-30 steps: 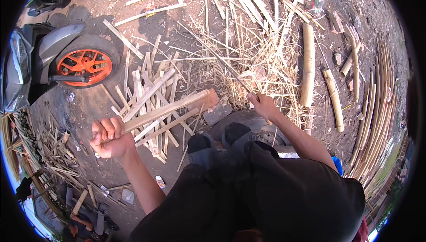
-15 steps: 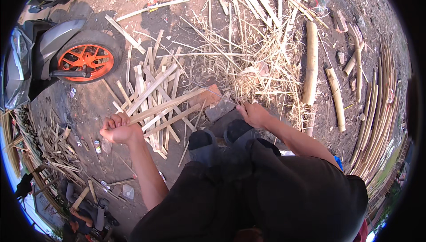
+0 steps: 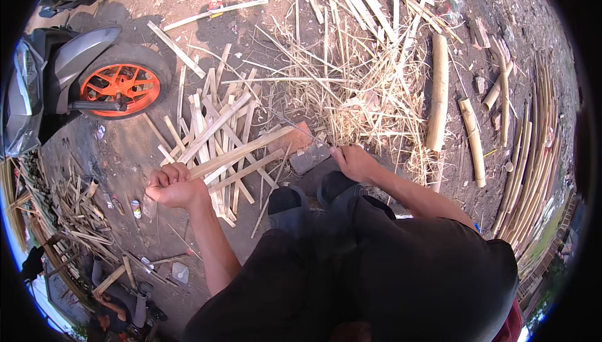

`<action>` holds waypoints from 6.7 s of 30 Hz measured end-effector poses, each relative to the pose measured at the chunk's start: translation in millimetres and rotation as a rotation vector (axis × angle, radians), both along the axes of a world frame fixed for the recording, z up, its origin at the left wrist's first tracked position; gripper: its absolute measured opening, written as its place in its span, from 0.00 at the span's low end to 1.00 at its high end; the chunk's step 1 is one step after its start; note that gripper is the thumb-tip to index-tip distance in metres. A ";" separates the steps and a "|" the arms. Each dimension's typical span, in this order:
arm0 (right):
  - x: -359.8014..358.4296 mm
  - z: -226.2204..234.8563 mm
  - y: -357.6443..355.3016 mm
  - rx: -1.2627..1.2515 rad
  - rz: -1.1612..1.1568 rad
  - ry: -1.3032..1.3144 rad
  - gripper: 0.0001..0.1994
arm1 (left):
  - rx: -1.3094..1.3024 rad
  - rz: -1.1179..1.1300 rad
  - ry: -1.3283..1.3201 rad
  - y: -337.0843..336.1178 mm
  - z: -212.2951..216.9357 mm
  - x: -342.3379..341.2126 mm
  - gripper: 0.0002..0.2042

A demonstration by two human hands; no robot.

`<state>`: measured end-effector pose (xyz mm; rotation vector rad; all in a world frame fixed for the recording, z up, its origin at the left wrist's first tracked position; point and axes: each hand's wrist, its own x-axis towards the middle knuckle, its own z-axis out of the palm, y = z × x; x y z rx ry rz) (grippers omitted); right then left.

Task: The person shaves thin strips of bamboo using a machete against a brick resting on a tire.

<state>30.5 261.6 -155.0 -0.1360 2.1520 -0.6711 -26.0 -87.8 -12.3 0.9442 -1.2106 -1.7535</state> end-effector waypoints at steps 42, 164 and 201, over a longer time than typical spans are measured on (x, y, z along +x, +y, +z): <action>-9.6 -4.7 -4.2 -0.016 0.030 0.029 0.34 | -0.069 0.026 -0.025 27.1 2.7 -5.7 0.16; -43.2 189.4 -33.4 -0.674 -0.170 0.094 0.25 | -1.405 -1.085 0.067 64.3 77.8 14.1 0.16; -46.3 167.6 -49.2 -0.397 -0.139 0.287 0.25 | -1.317 -0.911 0.359 96.7 105.4 -28.9 0.18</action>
